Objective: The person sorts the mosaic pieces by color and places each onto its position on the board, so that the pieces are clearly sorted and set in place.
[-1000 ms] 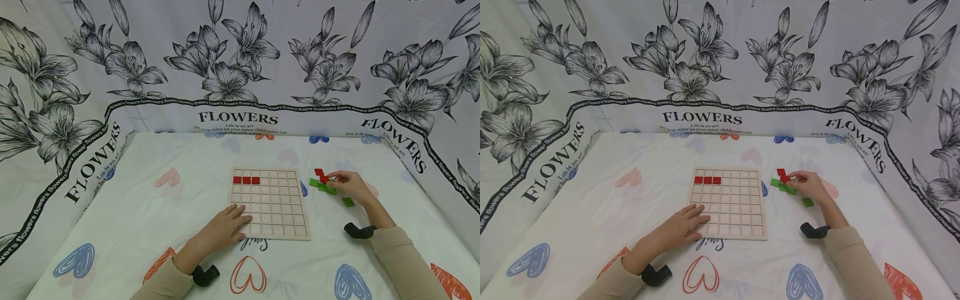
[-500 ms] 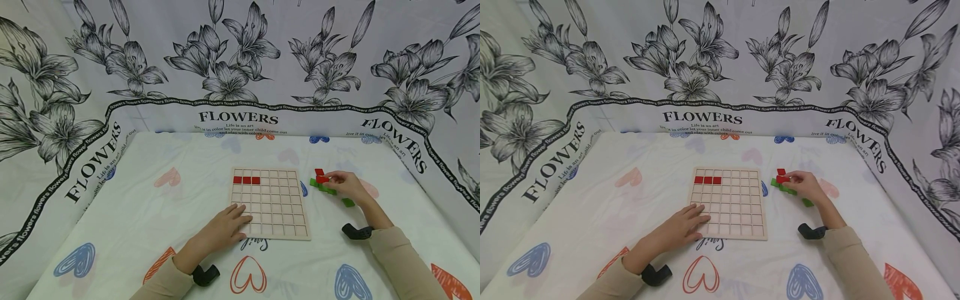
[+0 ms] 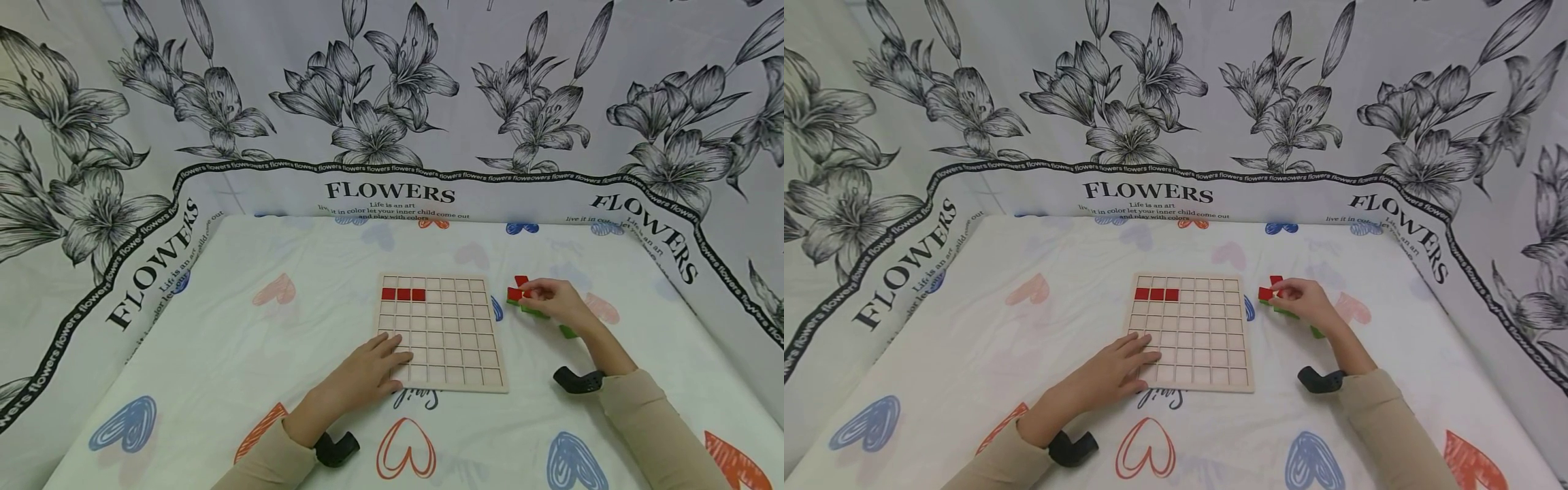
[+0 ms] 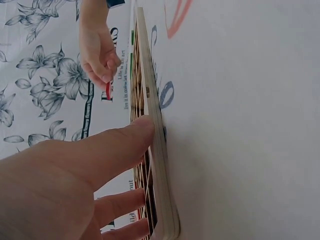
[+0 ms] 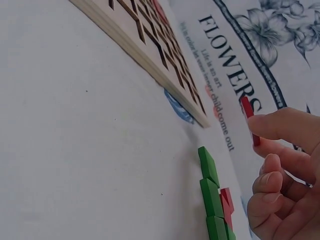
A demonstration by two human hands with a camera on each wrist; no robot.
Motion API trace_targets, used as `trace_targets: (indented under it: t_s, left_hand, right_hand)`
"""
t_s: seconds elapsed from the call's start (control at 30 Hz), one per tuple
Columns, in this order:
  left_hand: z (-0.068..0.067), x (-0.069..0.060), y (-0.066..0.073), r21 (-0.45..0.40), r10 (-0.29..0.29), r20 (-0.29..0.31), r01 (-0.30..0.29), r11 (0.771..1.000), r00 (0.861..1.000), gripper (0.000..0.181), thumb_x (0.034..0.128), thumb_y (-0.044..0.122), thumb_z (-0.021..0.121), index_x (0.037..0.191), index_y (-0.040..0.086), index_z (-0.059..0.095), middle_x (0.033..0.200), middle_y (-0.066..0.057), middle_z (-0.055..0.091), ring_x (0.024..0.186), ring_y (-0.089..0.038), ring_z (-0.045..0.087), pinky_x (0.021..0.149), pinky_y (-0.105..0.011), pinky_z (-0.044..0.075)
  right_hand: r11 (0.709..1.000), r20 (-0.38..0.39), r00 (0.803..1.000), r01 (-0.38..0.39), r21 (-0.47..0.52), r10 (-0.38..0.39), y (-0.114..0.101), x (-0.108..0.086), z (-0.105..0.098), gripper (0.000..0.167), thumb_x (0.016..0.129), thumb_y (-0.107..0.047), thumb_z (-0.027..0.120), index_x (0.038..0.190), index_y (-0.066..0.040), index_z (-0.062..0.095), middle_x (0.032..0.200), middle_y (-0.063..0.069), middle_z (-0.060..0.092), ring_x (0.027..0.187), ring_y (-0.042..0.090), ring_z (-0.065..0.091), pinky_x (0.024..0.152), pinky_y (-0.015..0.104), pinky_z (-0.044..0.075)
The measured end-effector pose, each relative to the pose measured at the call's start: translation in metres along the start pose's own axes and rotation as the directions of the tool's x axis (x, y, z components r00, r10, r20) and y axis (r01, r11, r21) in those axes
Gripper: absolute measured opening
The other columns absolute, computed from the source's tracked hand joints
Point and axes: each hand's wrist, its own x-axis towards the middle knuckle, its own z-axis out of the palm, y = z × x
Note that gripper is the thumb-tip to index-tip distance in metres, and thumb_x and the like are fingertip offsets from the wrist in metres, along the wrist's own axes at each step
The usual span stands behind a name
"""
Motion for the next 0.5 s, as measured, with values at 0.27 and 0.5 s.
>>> trace_targets:
  t_s: [0.27,0.5]
  left_hand:
    - [-0.001,0.000,0.000,0.011,0.006,-0.001,-0.006,1.000,1.000,0.046,0.0929,0.033,0.061,0.135,0.016,0.055,0.149,-0.016,0.046,0.141,-0.038,0.039,0.115,-0.049,0.037]
    - [0.000,0.000,0.000,0.011,0.014,-0.004,-0.014,1.000,1.000,0.046,0.0928,0.032,0.061,0.135,0.015,0.055,0.149,-0.017,0.046,0.141,-0.039,0.040,0.114,-0.049,0.037]
  right_hand:
    - [1.000,0.011,1.000,-0.007,0.003,0.007,-0.008,0.001,0.006,0.039,0.087,-0.024,0.071,0.115,0.002,0.064,0.081,-0.002,0.051,0.071,0.004,0.045,0.059,0.018,0.040]
    - [0.999,0.032,0.999,0.023,0.044,-0.024,-0.011,0.002,0.012,0.037,0.086,-0.019,0.072,0.115,0.004,0.063,0.078,-0.002,0.051,0.067,0.004,0.044,0.055,0.019,0.038]
